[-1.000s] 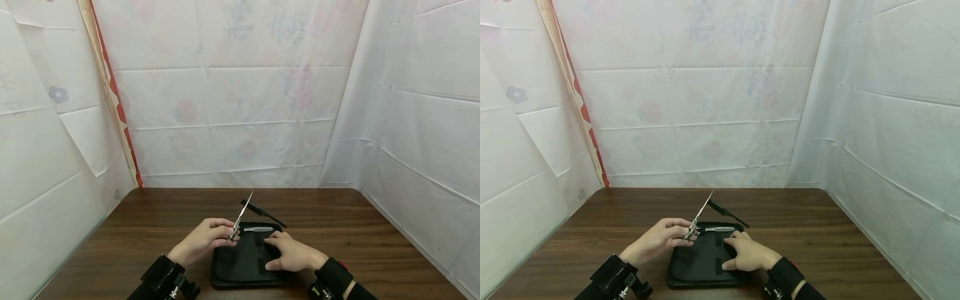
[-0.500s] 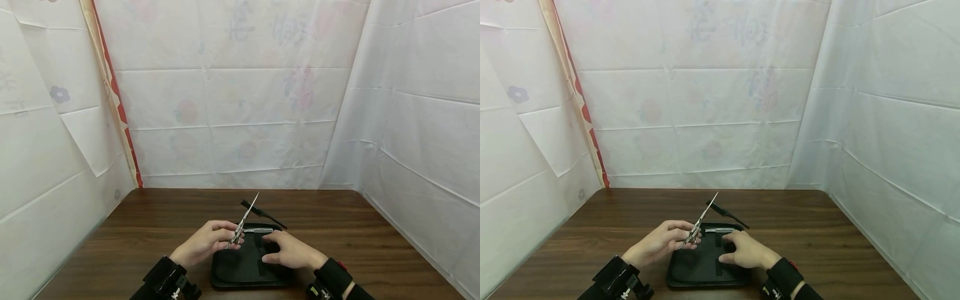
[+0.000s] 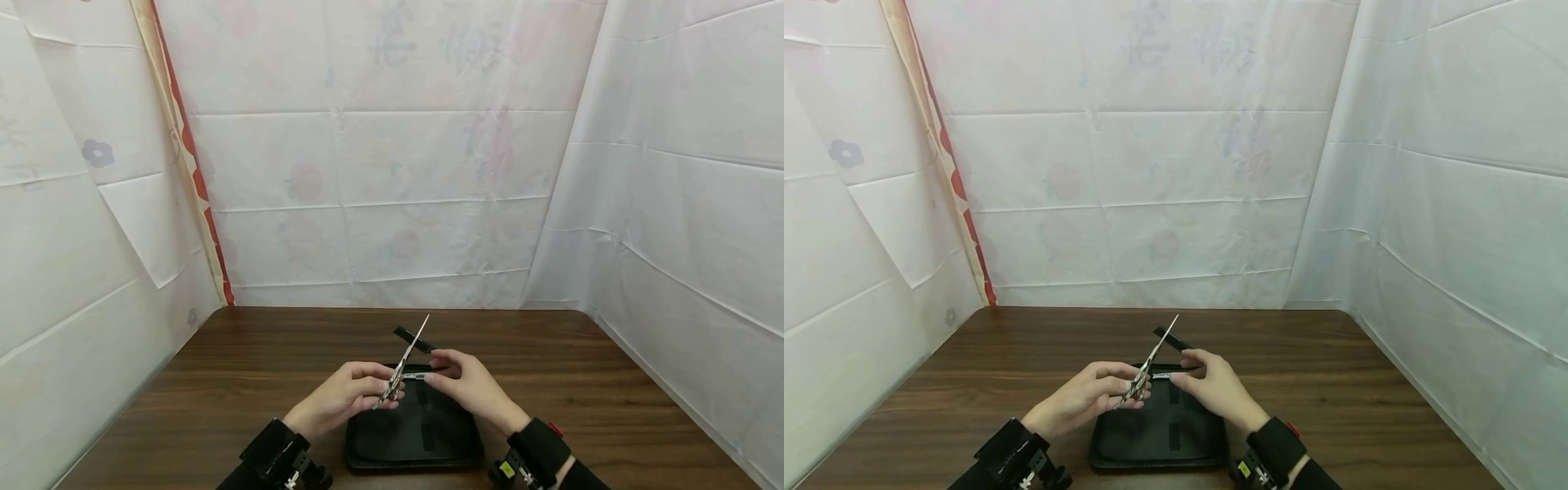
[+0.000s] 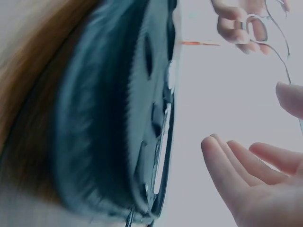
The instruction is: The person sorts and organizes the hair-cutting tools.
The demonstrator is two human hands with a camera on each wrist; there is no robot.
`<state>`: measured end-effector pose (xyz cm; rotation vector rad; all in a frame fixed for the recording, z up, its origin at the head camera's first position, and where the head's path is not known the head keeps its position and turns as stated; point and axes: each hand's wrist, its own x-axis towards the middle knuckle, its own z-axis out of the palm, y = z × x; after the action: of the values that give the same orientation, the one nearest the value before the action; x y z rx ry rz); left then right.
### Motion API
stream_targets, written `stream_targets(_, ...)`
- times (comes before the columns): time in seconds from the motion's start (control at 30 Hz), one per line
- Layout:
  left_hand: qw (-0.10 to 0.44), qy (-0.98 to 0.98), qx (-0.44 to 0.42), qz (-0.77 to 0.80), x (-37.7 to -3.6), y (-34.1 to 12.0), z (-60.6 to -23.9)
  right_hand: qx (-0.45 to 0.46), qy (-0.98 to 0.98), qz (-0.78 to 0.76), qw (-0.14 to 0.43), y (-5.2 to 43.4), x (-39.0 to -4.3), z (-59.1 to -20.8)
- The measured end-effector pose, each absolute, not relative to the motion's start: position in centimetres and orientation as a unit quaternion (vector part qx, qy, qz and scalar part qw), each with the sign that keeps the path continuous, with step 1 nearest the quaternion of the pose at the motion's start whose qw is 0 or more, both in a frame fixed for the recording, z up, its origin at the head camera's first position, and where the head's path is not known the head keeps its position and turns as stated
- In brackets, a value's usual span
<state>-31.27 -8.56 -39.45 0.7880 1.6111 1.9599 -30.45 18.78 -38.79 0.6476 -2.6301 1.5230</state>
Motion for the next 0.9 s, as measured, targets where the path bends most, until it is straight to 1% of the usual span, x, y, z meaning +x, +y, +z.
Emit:
stream_targets(0.1,0.241,0.591,0.289,0.714,-31.2,-8.5,-39.4,0.206,-0.821,0.531,0.027,18.5,-30.6,-38.5)
stream_targets(0.4,0.245,0.59,0.291,0.713,-31.0,-8.1,-39.6,0.203,-0.754,0.624,0.01,17.6,-30.9,-37.7)
stream_targets(0.47,0.244,0.593,0.292,0.709,-31.0,-8.1,-39.7,0.204,-0.738,0.643,0.0,17.4,-30.9,-37.6)
stream_targets(0.67,0.24,0.603,0.292,0.702,-31.0,-7.9,-39.7,0.192,-0.68,0.706,-0.055,17.0,-30.7,-37.0)
stream_targets(0.9,0.232,0.605,0.291,0.704,-31.0,-7.8,-39.7,0.187,-0.653,0.731,-0.063,16.4,-30.4,-36.5)
